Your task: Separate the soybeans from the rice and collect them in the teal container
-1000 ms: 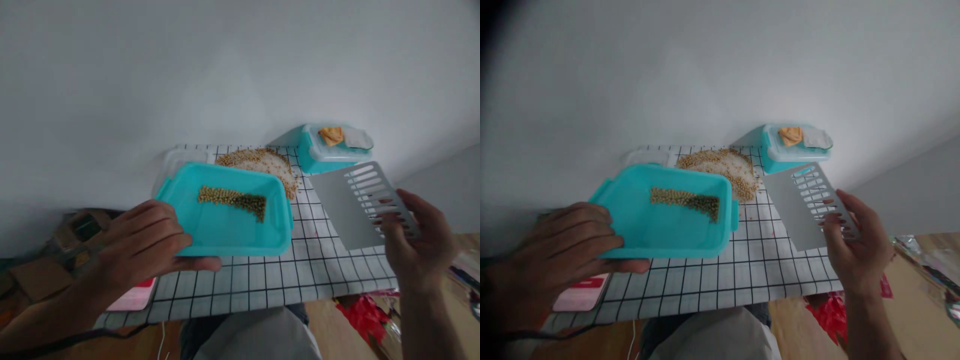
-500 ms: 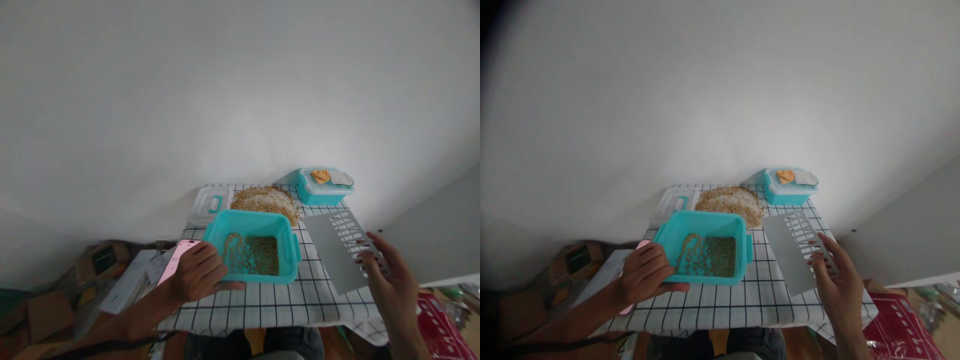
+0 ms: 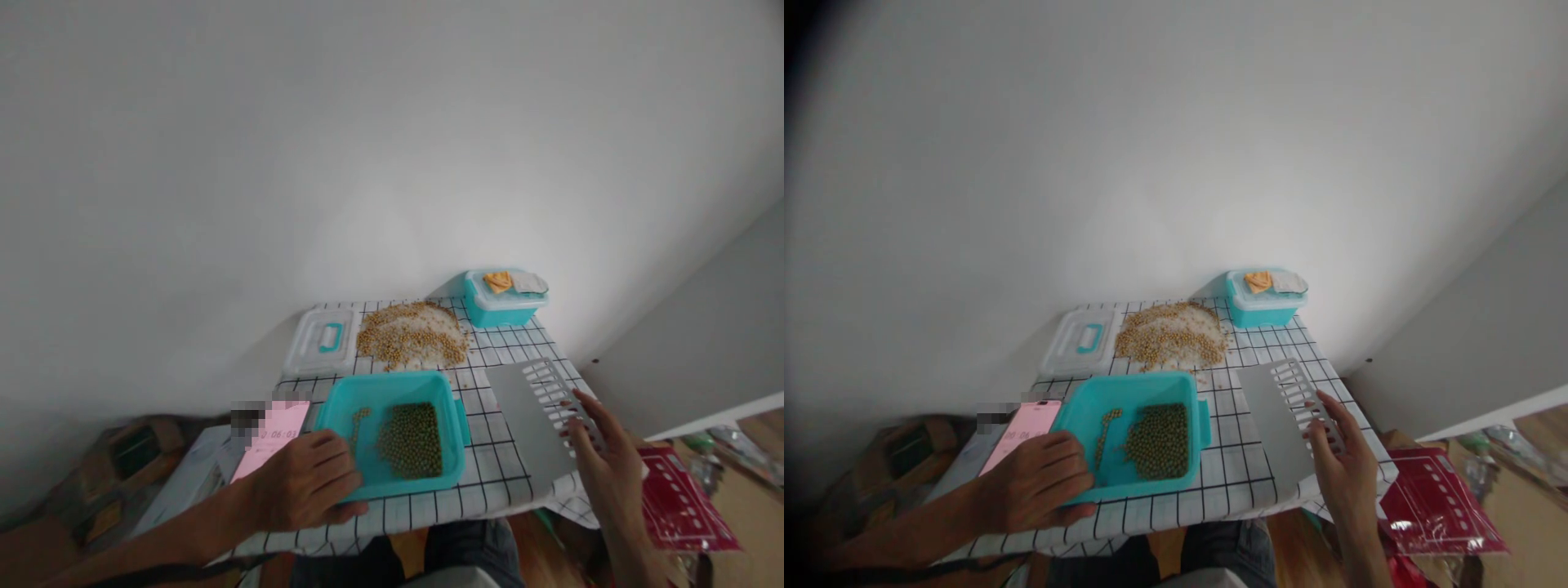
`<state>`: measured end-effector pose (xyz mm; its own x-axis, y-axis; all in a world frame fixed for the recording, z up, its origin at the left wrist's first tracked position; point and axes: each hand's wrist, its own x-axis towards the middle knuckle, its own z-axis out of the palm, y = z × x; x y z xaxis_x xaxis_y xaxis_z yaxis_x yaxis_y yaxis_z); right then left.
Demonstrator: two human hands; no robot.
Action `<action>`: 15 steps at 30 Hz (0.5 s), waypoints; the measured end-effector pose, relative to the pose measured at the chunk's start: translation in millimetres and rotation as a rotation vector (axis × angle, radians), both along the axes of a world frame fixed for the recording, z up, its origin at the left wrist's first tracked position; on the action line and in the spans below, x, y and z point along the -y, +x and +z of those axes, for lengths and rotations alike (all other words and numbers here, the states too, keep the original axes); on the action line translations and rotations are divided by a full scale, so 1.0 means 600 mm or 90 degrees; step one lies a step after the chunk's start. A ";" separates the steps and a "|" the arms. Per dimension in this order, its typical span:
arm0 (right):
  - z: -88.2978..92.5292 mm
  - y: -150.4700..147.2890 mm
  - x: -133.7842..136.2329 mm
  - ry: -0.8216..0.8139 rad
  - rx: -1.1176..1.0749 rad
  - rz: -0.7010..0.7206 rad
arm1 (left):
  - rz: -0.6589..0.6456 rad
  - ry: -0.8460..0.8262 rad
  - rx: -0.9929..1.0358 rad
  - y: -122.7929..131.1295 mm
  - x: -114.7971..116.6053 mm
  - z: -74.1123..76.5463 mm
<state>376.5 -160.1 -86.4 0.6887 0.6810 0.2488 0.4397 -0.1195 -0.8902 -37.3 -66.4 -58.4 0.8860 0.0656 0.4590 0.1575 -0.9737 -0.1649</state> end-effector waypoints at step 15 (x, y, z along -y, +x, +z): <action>-0.019 -0.003 -0.018 0.011 -0.045 0.041 | 0.000 -0.036 -0.115 -0.028 0.039 0.043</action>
